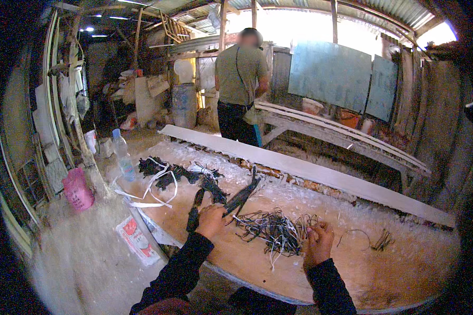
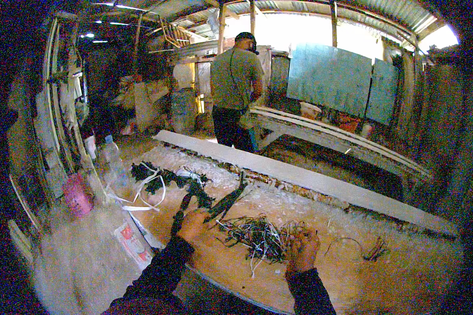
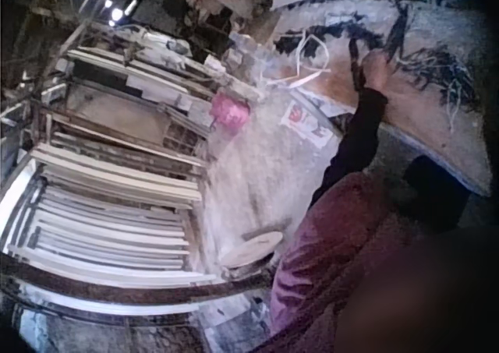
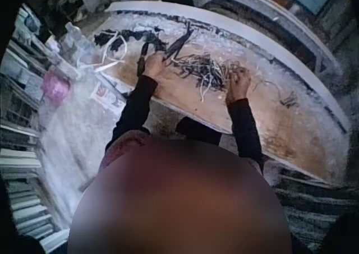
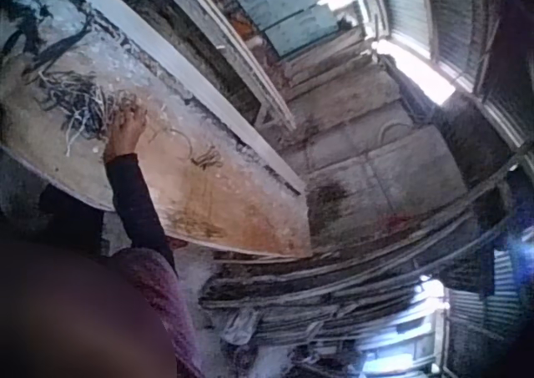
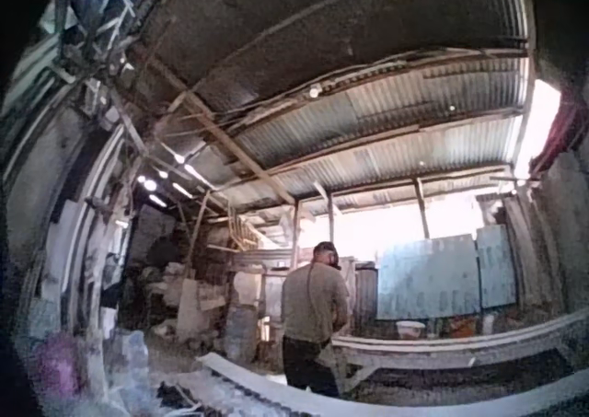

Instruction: The person repeatedly picks up black cable ties and white wires from a wooden workbench, loops the ties around the wires, and pulls them tight by hand. A second person works at a separate bench in the background. The camera wearer continues this one-at-a-time tying process throughout the clip.

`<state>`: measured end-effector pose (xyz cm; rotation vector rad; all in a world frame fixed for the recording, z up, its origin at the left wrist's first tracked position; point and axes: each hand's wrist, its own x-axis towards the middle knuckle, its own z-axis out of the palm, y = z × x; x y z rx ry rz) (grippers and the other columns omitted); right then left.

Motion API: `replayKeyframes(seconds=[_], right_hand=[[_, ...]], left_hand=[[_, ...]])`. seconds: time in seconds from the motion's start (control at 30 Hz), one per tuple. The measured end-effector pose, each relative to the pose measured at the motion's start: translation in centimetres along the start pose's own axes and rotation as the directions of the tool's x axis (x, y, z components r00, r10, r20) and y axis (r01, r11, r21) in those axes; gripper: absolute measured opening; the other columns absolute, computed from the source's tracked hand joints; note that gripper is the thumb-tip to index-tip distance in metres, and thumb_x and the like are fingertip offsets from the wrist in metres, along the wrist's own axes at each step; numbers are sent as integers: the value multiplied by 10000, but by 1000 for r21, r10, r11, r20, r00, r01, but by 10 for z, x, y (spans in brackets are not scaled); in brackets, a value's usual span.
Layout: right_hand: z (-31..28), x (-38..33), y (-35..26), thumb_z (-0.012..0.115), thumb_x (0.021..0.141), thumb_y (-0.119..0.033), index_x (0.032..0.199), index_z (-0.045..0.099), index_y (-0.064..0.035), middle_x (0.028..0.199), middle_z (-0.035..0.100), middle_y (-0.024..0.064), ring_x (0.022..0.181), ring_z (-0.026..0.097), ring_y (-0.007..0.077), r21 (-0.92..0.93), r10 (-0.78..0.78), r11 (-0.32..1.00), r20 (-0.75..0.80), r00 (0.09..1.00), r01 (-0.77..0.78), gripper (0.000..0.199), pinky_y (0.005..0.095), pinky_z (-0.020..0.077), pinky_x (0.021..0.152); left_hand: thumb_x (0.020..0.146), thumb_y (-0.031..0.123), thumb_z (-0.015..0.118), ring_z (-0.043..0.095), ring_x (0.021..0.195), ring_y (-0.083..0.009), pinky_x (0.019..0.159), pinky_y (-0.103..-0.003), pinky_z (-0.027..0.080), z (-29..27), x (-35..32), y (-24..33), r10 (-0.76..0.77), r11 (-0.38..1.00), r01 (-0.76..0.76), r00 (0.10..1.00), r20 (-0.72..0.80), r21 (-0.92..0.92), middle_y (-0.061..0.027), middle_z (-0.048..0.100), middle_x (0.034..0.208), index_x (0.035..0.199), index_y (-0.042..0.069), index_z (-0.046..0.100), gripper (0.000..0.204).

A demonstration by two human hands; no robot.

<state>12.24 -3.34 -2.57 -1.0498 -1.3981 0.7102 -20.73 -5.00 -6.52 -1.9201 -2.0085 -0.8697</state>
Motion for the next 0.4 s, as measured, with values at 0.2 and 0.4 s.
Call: replayKeyframes(seconds=[0.2,0.4], right_hand=[[3,0,3,563,740,31,758,519,17,916,434,93,878,448,219,353,173,920,28,984,-172,50,293,388,747],[0,0,2,566,750,40,765,509,19,956,413,74,882,447,200,331,154,928,75,985,-170,62,286,398,751]], left_hand=[[690,144,566,586,696,-318,639,-434,452,2,4,-4,-75,991,62,992,106,118,-125,600,685,686,85,639,95],[674,159,573,601,667,-312,652,-422,466,7,8,-18,-77,994,82,994,77,-70,-169,600,670,691,76,640,108]])
